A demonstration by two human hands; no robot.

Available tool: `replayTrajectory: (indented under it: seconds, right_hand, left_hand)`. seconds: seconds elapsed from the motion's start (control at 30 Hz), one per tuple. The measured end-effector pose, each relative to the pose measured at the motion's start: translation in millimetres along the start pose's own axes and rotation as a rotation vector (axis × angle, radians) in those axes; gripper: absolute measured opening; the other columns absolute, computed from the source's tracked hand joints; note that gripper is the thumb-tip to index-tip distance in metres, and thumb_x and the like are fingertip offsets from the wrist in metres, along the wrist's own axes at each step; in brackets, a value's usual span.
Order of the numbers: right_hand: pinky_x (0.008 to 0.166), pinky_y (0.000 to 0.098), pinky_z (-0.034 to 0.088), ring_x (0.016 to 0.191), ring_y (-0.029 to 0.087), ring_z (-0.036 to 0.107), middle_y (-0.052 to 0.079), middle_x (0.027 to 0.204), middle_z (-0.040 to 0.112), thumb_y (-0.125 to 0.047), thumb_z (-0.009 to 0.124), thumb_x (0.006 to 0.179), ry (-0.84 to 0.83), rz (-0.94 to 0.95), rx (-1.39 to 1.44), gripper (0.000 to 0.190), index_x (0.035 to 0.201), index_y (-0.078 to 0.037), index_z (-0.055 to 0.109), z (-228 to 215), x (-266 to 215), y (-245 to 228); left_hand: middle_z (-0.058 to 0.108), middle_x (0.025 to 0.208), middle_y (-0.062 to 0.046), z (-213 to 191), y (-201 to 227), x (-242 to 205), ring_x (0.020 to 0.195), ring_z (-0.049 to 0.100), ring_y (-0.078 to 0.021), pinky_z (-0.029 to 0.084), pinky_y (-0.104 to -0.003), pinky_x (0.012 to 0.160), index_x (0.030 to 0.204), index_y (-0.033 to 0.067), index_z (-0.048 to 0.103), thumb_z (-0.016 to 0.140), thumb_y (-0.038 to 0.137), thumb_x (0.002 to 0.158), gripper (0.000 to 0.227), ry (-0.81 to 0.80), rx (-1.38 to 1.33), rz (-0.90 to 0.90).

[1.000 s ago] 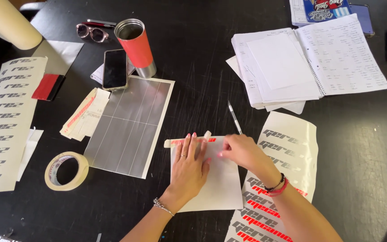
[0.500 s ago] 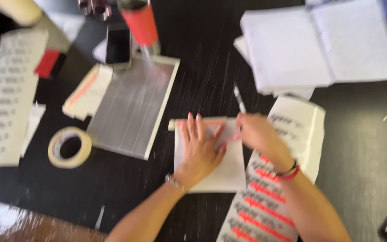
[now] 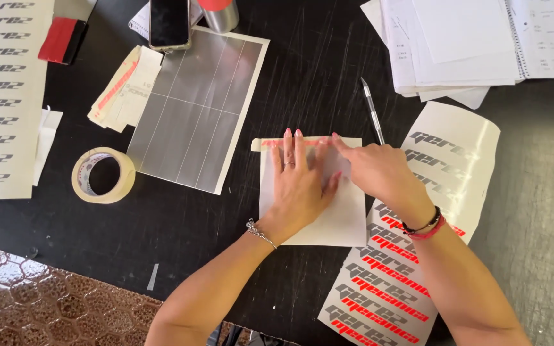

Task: The person uses a utility knife to cut individual red and black text stickers from a larger sheet. They then peel the backing off the cut stickers and apply them to a white surface.

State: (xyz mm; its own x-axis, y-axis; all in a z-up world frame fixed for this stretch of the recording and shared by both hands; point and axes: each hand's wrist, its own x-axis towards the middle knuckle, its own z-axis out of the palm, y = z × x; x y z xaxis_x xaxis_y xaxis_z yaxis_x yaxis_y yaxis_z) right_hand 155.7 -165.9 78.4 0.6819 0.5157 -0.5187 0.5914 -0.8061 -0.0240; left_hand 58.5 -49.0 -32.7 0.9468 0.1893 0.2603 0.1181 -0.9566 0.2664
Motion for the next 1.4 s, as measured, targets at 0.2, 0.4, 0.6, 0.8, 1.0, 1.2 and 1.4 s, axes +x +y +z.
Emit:
replayTrajectory:
  seconds: [0.2,0.4,0.6,0.8,1.0,1.2,1.4]
  right_hand:
    - [0.084,0.0557,0.061,0.087,0.041,0.078,0.017,0.091,0.079,-0.006,0.038,0.098,0.037,0.009,0.021,0.065,0.155,-0.033,0.052,4.0,6.4,4.6]
    - [0.088,0.059,0.057,0.094,0.049,0.075,0.026,0.099,0.077,-0.01,0.042,0.099,0.103,-0.043,0.073,0.065,0.162,-0.025,0.044,12.5,2.8,9.2]
    - [0.094,0.0666,0.052,0.1,0.057,0.071,0.035,0.105,0.072,-0.007,0.047,0.095,0.151,-0.107,0.068,0.065,0.16,-0.015,0.046,19.6,3.2,6.2]
    - [0.089,0.0716,0.052,0.105,0.054,0.069,0.026,0.1,0.072,-0.014,0.059,0.09,0.363,-0.435,0.101,0.053,0.142,-0.015,0.06,20.6,34.2,-54.3]
    - [0.072,0.0601,0.061,0.085,0.042,0.076,0.011,0.082,0.074,-0.017,0.066,0.088,0.301,-0.337,0.067,0.029,0.117,-0.017,0.074,24.5,51.9,-90.0]
    - [0.078,0.0567,0.062,0.095,0.039,0.077,0.011,0.093,0.077,-0.008,0.046,0.094,0.15,-0.106,-0.019,0.057,0.141,-0.038,0.06,39.3,29.2,-21.6]
    - [0.075,0.0528,0.063,0.088,0.038,0.079,0.013,0.089,0.078,-0.007,0.046,0.095,0.134,0.019,-0.034,0.054,0.141,-0.031,0.062,26.5,0.8,1.8]
  left_hand:
    - [0.047,0.154,-0.029,-21.7,-8.2,1.4,0.155,0.026,-0.0484,0.011,-0.074,0.121,0.14,0.0021,0.064,0.056,0.056,0.1,0.068,0.118,0.088,-0.034]
    - [0.032,0.17,-0.02,-59.0,-43.6,-5.5,0.162,0.004,-0.0424,-0.005,-0.075,0.119,0.146,0.0157,0.063,0.039,0.072,0.101,0.076,-0.128,0.267,-0.224]
    - [0.024,0.173,-0.019,-72.1,-44.6,-12.2,0.161,-0.003,-0.0435,-0.012,-0.076,0.118,0.151,0.0185,0.058,0.046,0.091,0.085,0.099,-0.192,0.307,-0.297]
    - [0.018,0.175,-0.016,-81.9,-41.3,-7.0,0.161,-0.004,-0.0448,-0.009,-0.078,0.117,0.156,0.0207,0.05,0.056,0.083,0.085,0.094,-0.28,0.269,-0.326]
    - [0.026,0.169,-0.021,-63.5,-48.7,-14.6,0.161,0.0,-0.0469,-0.004,-0.08,0.117,0.158,0.0277,0.042,0.066,0.075,0.082,0.092,-0.325,0.309,-0.366]
    - [0.033,0.166,-0.024,-75.4,-43.1,-13.2,0.162,0.002,-0.0442,-0.006,-0.076,0.118,0.158,0.0226,0.045,0.035,0.093,0.087,0.1,-0.311,0.302,-0.353]
    - [0.036,0.165,-0.024,-74.0,-40.6,-13.4,0.162,0.006,-0.0432,-0.004,-0.073,0.12,0.157,0.0214,0.048,0.036,0.091,0.089,0.098,-0.276,0.283,-0.357]
